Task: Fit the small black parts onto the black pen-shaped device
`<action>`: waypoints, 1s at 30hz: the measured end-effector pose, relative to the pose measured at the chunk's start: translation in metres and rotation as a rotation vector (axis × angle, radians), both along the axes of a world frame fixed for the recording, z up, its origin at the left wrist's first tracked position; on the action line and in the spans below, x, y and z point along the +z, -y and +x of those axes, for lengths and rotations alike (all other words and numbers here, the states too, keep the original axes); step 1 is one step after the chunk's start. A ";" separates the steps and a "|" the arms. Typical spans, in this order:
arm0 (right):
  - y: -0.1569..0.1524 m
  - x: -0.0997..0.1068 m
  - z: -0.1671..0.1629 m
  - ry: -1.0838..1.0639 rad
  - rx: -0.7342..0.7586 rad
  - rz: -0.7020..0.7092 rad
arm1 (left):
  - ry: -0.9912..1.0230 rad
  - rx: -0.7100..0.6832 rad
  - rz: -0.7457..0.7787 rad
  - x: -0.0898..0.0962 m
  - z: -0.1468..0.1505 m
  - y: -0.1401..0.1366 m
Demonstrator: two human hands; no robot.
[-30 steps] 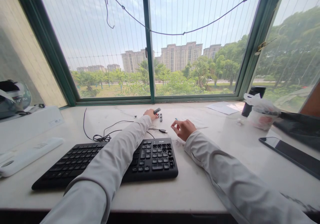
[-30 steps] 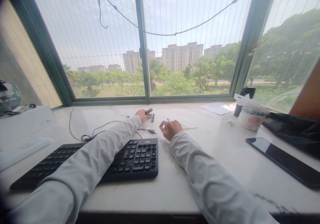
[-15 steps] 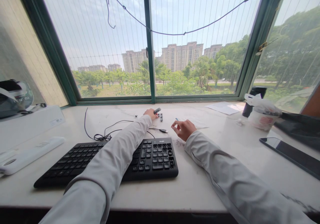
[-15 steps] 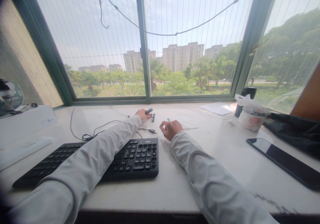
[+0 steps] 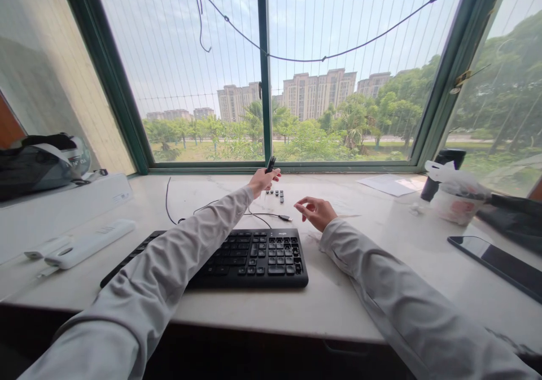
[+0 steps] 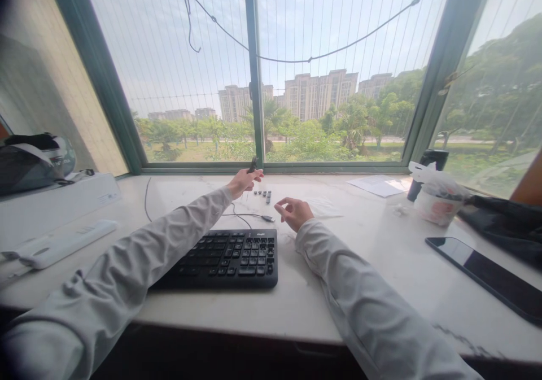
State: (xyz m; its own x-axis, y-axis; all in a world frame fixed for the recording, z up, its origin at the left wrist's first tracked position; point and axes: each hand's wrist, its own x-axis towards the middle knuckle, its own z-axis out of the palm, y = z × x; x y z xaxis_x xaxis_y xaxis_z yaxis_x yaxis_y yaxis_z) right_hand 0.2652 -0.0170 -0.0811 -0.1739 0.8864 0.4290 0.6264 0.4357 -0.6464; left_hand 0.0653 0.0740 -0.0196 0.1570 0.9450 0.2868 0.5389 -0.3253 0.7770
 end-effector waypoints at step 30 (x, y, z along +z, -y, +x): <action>0.038 0.021 -0.029 0.162 0.736 -0.271 | 1.202 -0.656 -0.418 -0.013 0.014 0.149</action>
